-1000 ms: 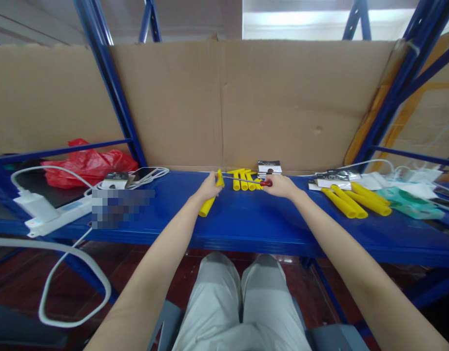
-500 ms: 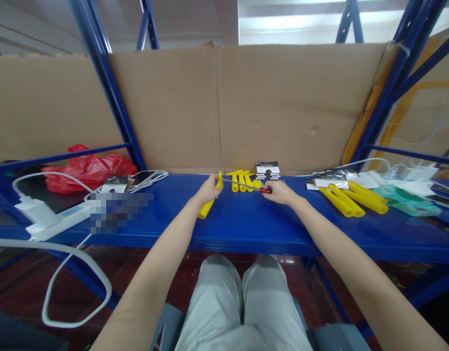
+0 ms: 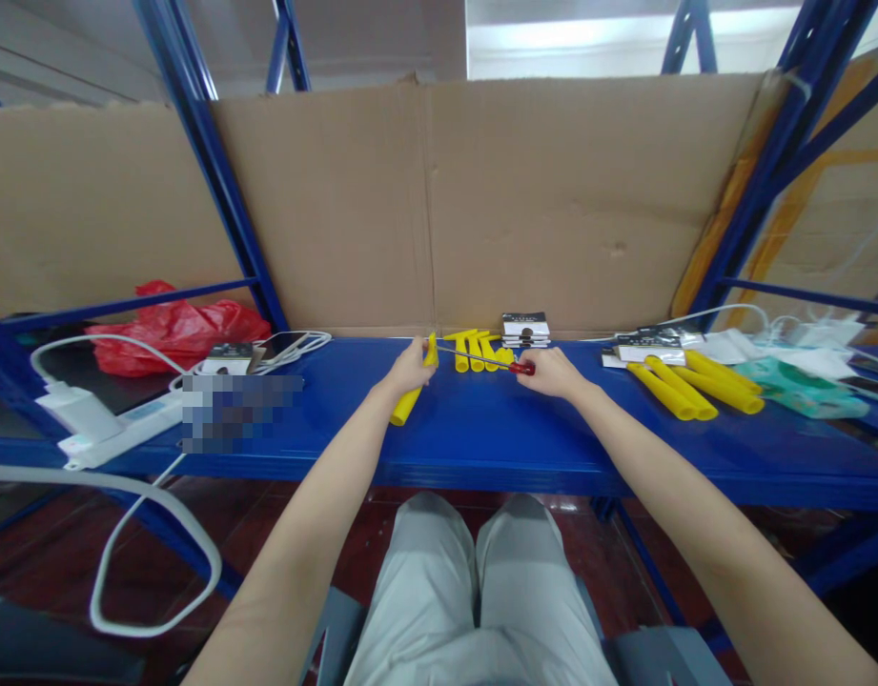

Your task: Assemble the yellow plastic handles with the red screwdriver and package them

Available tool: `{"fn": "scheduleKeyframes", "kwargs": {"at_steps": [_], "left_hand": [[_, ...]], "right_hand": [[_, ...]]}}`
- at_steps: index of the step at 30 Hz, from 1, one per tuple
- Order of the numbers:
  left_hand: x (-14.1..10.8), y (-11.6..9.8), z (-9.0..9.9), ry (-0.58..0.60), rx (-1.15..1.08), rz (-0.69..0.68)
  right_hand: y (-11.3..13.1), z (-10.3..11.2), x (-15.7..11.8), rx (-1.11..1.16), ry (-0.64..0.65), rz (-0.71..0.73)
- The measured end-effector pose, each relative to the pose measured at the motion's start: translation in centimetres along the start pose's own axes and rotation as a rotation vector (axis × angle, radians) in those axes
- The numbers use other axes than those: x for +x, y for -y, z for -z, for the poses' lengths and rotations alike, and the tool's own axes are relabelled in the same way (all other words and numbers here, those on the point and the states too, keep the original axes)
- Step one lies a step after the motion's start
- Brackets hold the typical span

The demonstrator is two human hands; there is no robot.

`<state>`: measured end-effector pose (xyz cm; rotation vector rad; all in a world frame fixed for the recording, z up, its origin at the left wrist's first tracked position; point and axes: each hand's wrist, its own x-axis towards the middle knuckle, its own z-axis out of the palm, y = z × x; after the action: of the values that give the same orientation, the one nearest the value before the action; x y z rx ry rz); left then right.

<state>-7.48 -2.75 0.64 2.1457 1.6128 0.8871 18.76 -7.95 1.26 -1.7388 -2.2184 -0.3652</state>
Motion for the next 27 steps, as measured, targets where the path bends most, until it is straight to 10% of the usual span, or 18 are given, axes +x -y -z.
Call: {"fn": "scheduleKeyframes", "kwargs": {"at_steps": [27], "left_hand": [[0.38,0.23,-0.11,0.008,-0.036,0.023]], "right_hand": [[0.48,-0.3,0.05,0.022,0.01,-0.041]]}}
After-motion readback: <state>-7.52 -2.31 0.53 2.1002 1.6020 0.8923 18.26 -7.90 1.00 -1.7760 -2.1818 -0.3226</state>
